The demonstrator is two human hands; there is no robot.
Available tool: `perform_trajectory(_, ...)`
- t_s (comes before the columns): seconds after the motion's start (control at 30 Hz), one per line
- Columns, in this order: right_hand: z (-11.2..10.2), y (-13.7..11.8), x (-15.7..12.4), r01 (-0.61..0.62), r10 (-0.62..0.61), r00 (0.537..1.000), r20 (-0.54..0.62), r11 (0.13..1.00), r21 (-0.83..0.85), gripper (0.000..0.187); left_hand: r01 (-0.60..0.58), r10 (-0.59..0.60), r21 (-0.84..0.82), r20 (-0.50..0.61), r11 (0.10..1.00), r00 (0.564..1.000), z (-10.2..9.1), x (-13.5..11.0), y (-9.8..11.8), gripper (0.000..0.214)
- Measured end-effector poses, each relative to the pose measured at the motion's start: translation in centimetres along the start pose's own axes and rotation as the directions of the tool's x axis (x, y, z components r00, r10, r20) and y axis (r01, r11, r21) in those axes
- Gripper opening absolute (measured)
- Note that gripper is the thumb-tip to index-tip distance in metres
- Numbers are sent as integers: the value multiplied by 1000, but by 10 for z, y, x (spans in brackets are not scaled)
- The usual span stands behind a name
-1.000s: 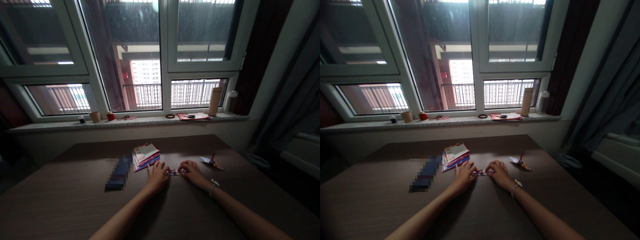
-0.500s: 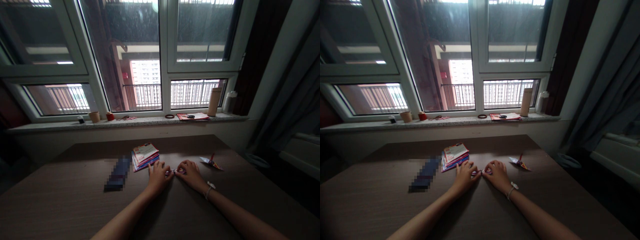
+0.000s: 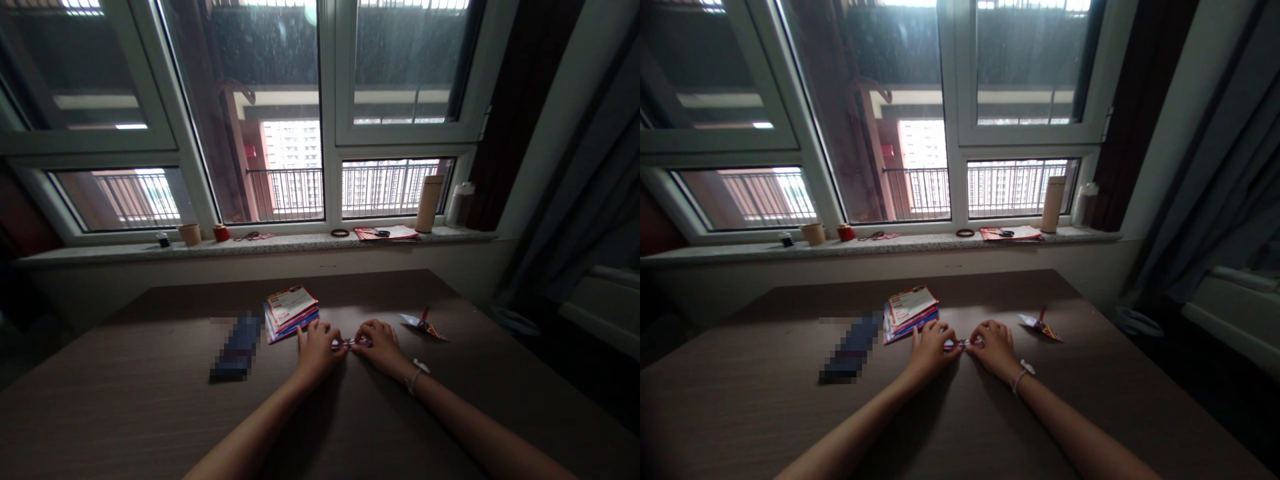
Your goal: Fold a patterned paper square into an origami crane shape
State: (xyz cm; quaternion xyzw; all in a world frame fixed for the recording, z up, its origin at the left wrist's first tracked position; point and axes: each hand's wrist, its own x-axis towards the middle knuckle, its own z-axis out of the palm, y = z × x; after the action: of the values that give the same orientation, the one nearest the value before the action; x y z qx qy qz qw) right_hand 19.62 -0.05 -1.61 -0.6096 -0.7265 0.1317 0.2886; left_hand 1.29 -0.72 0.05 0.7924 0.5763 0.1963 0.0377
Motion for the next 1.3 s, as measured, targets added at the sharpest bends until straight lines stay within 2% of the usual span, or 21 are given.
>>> perform_trajectory(0.23,-2,3,2,-33,31,999,39,998,62,12,10,-10,-7,46,1000,999,-4,1,-3,16)
perform_trajectory(0.37,-4,4,3,-50,44,997,67,994,99,17,31,-30,-11,129,999,991,-10,0,-4,18)
perform_trajectory(0.7,-6,10,3,-46,37,996,75,991,125,25,49,-46,-7,239,999,970,-18,1,-15,23)
perform_trajectory(0.83,-9,6,-3,3,-8,999,50,995,104,26,34,-32,-4,204,999,978,-15,-3,-17,21)
perform_trajectory(1.03,-13,0,-12,181,-188,982,28,971,156,33,-56,58,-29,57,998,997,-6,-9,-20,23)
perform_trajectory(1.17,-15,-3,-14,232,-243,968,66,961,148,30,-62,65,-61,40,996,997,-4,-9,-21,26)
perform_trajectory(1.3,-16,-6,-16,258,-266,962,58,959,114,24,-46,49,-73,27,996,998,-3,-9,-20,23)
